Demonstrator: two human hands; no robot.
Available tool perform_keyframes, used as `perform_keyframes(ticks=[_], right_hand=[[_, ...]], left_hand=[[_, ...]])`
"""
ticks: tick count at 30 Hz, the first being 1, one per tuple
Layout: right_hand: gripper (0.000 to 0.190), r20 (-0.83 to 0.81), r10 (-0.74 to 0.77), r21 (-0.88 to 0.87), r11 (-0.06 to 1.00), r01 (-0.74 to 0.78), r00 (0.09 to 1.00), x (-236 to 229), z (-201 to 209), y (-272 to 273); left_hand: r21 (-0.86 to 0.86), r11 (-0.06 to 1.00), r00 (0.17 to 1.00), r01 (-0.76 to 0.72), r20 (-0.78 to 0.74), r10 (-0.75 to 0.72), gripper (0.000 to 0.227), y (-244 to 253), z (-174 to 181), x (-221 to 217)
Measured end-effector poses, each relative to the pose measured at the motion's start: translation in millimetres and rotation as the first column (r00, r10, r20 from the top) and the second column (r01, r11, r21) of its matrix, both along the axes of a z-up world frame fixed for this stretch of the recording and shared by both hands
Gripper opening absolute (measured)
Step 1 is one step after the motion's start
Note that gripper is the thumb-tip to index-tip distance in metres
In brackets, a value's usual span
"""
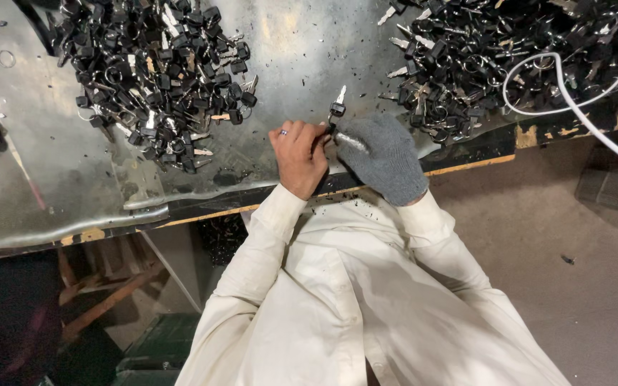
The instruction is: The person repeatedly picks up small black key blanks and metal key rings from a metal table, inserts the key into the ring, and places the assembled key back on the table. The process is continuous and repetitive throughout the clip.
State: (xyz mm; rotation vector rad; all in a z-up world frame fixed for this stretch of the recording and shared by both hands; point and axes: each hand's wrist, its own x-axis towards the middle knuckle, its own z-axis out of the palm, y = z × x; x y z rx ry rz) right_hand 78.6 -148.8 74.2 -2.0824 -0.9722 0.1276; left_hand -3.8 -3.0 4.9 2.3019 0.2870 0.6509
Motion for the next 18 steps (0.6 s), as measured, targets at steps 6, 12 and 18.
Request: perform_keyframes(ticks=[6,12,18], right_hand=[[0.023,0.099,-0.02,-0.178,0.983,0.037,0.995,0.7,-0.4,1.2],[0.027,0.01,-0.027,-0.037,0.999,0.027,1.0,5.0,7.5,0.7],[0.027,-0.21,-0.095,-0.06,0.995,0.085,0.973,5.1,10.6,0.7]], left_hand=[[0.037,0.998,0.998,0.048,-0.04,-0.047,0.023,-0.8,-7.0,-6.5],[-0.104,0.993,0.998,-0.055,0.002,0.055,0.026,-4.1,-6.0,-3.7],[-0.04,0.999,0.999,-0.031,0.016,0.032,0.018,-2.2,-6.0,-2.4]])
